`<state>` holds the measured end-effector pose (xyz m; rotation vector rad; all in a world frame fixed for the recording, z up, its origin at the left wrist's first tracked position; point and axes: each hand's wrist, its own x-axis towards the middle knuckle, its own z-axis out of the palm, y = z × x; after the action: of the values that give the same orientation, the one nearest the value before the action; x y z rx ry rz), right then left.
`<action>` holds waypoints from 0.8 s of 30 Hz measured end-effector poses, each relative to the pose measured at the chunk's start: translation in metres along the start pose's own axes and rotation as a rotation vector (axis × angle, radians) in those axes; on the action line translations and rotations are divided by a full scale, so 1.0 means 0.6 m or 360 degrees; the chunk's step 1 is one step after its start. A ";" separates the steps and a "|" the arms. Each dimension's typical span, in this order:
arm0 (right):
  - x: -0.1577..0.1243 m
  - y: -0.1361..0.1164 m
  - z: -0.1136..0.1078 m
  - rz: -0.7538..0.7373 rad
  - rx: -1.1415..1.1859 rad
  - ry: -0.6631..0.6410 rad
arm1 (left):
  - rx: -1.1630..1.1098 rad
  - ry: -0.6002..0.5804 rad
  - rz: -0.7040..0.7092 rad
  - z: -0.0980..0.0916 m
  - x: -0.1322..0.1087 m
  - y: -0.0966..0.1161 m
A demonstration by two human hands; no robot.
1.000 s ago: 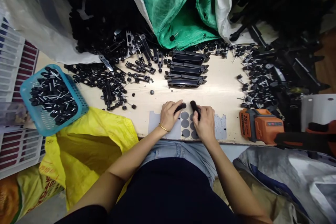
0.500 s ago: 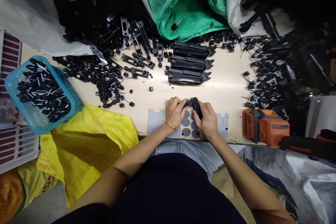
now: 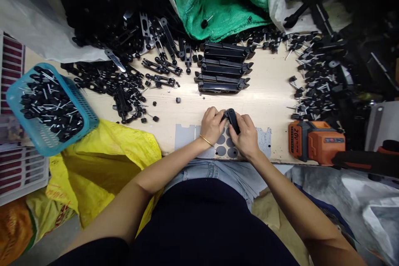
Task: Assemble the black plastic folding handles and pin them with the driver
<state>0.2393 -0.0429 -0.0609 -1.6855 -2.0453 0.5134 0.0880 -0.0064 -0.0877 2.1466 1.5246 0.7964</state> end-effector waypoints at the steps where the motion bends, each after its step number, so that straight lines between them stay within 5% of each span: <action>1: 0.000 0.000 0.000 -0.0001 0.0002 -0.0007 | -0.0016 -0.0010 0.0023 0.002 0.001 -0.001; 5: -0.002 0.000 -0.001 0.0013 -0.0001 -0.0014 | -0.0145 -0.0172 0.0292 0.007 0.010 -0.004; 8: -0.002 0.001 -0.002 0.0009 0.0022 0.0010 | -0.0034 0.0099 -0.0015 0.012 0.014 0.000; 12: -0.001 0.003 -0.003 -0.0006 0.0018 0.0000 | -0.0180 -0.0146 0.0175 0.012 0.017 0.005; 17: -0.001 0.004 -0.002 -0.0009 0.0033 0.0004 | -0.0173 0.0120 -0.0141 0.020 0.011 0.029; 24: -0.002 0.004 -0.001 0.0051 0.0079 -0.0013 | -0.0100 0.0182 -0.0241 0.032 0.006 0.047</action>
<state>0.2418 -0.0436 -0.0615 -1.6925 -1.9977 0.5778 0.1216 -0.0124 -0.0845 1.9440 1.6732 0.9145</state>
